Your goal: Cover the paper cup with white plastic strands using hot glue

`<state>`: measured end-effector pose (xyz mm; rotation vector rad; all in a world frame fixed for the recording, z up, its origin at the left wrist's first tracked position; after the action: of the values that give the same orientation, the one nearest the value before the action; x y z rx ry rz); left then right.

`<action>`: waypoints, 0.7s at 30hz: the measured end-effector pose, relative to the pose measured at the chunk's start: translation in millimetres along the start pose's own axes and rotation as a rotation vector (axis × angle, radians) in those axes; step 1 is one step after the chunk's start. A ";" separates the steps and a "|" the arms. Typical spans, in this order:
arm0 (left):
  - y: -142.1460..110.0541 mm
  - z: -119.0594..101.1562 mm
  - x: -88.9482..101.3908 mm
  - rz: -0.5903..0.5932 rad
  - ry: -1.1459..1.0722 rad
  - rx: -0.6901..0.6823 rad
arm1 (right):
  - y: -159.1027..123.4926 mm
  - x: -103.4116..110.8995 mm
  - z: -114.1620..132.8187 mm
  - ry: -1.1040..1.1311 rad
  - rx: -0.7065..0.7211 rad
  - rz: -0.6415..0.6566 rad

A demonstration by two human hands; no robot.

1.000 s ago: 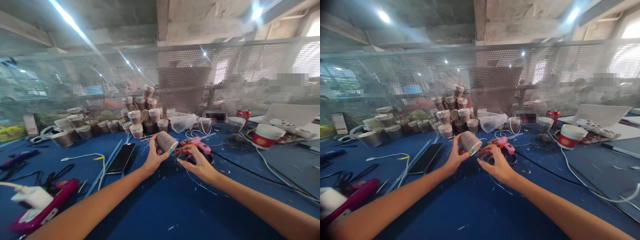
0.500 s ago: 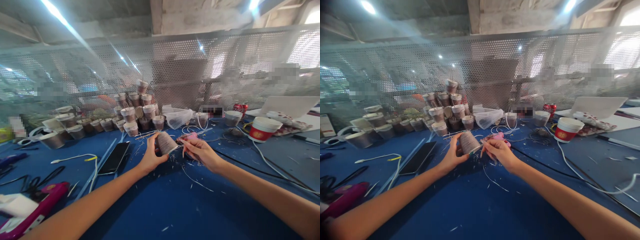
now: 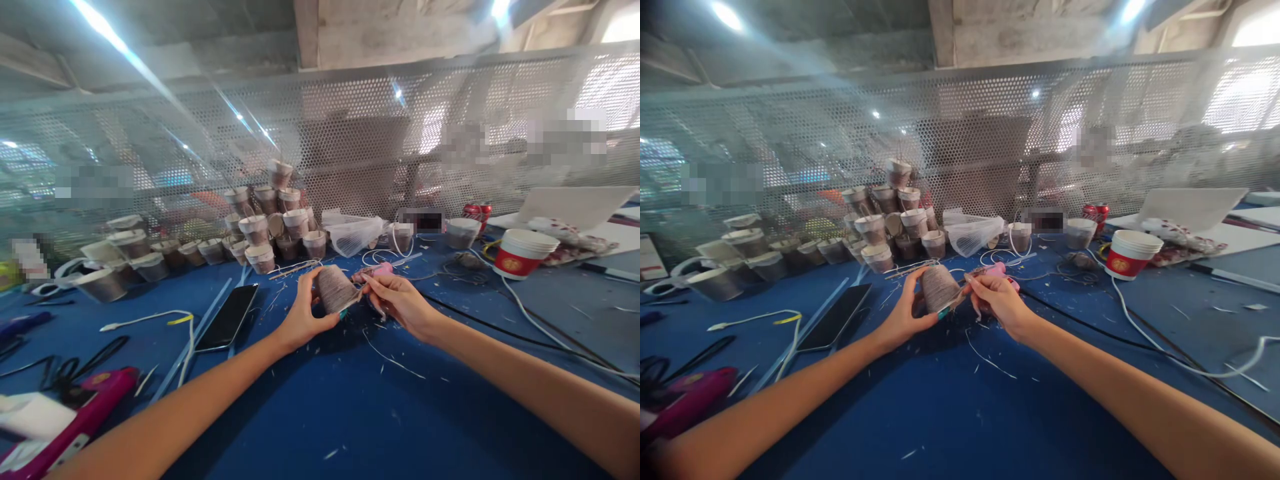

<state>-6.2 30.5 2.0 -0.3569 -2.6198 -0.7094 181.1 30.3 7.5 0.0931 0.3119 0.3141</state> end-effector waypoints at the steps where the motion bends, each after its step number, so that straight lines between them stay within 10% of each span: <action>1: -0.2 0.5 -0.1 0.005 -0.013 0.001 | 0.4 0.8 -1.0 0.003 -0.008 -0.001; 21: -1.1 -7.1 -2.4 0.028 -0.162 0.096 | 1.5 6.2 -2.1 -0.188 0.001 0.004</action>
<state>-2.2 25.5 6.1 -0.4388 -2.7835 -0.5646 185.6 33.8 4.0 0.1231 0.1258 0.3066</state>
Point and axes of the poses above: each hand's wrist, its own y-axis towards the middle knuckle, its own x-axis out of the back of the hand, z = x × y, the point moved 4 cm from there along y, towards the middle knuckle, and after that the axes turned 4 degrees about y, right-handed, at the moved point
